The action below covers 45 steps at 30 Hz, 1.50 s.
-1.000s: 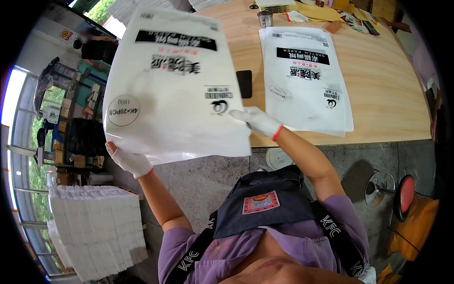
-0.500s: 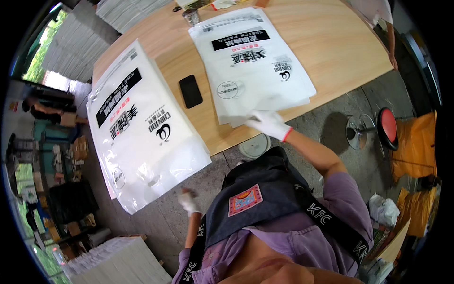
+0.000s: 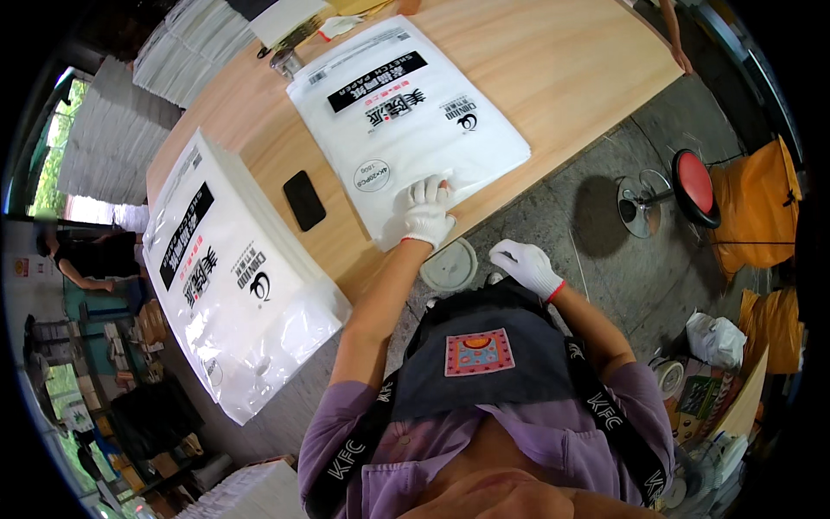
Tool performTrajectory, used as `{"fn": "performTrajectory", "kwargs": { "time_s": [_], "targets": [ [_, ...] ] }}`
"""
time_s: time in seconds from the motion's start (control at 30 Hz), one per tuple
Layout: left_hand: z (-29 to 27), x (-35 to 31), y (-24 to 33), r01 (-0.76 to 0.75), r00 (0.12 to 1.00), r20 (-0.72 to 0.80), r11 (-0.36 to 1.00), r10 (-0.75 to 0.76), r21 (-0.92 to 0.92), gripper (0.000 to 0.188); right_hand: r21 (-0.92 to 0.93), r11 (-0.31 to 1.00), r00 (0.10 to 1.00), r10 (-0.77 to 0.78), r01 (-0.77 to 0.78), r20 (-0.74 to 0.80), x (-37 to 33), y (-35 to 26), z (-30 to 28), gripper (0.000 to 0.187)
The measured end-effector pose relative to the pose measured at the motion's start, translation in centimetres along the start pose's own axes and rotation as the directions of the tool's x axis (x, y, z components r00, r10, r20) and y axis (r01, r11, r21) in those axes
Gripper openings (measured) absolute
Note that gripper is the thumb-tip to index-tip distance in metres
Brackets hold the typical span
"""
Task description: The person picks up a stack of paper and a plastic bag, inserts the paper into the bag, then rolls the bagged paper into a cylinder.
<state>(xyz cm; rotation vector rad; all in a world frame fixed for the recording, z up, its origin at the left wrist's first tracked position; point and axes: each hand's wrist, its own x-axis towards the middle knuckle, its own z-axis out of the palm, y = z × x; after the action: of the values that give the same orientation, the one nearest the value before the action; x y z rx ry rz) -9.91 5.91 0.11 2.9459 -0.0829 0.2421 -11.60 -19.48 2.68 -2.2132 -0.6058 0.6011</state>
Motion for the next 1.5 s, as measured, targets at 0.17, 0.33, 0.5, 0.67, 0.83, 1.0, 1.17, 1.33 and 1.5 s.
{"fn": "performTrajectory", "kwargs": {
  "time_s": [0.17, 0.33, 0.5, 0.67, 0.83, 1.0, 1.17, 1.33, 1.5],
  "targets": [
    [0.7, 3.6, 1.2, 0.052, 0.972, 0.221, 0.989, -0.082, 0.137, 0.049, 0.063, 0.997, 0.992, 0.054, -0.047, -0.113, -2.6, 6.0, -3.1, 0.024],
    [1.5, 6.9, 0.2, 0.115, 0.946, 0.275, 0.972, -0.170, 0.204, 0.042, 0.155, 0.972, 0.979, 0.191, -0.177, -0.077, -3.9, 9.4, -5.4, 0.026],
    [-1.6, 7.8, -0.3, 0.067, 0.885, 0.460, 0.997, -0.071, 0.026, 0.038, 0.166, 0.971, 0.981, 0.184, -0.171, -0.064, -4.6, 10.7, -7.7, 0.025],
    [-8.3, 6.9, 3.3, 0.280, 0.626, 0.770, 0.957, -0.123, -0.074, 0.037, 0.198, 0.961, 0.978, 0.205, -0.192, -0.049, -5.3, 12.8, -8.7, 0.026],
    [-13.2, 10.1, -0.9, 0.344, 0.671, 0.737, 0.916, -0.088, -0.204, 0.047, 0.169, 0.965, 0.976, 0.213, -0.202, -0.050, -5.3, 12.9, -8.5, 0.025],
    [-11.8, 9.3, -1.4, 0.060, 0.974, 0.206, 0.988, -0.089, 0.146, 0.052, 0.112, 0.983, 0.984, 0.154, -0.143, -0.092, -5.5, 11.3, -8.2, 0.024],
    [-4.3, 1.8, 3.8, 0.020, 0.907, 0.408, 0.976, -0.109, 0.216, 0.053, 0.076, 0.984, 0.979, 0.171, -0.163, -0.114, -6.2, 11.1, -7.1, 0.024],
    [-3.0, 4.1, -1.6, 0.179, 0.900, 0.401, 0.984, -0.170, 0.017, 0.033, 0.040, 0.986, 0.982, 0.164, -0.161, -0.097, -5.6, 9.6, -6.9, 0.025],
    [-8.8, 9.0, -4.7, 0.398, 0.780, 0.577, 0.903, -0.242, -0.160, 0.034, 0.017, 0.991, 0.986, 0.135, -0.134, -0.093, -4.8, 8.0, -6.5, 0.024]
  ]
}}
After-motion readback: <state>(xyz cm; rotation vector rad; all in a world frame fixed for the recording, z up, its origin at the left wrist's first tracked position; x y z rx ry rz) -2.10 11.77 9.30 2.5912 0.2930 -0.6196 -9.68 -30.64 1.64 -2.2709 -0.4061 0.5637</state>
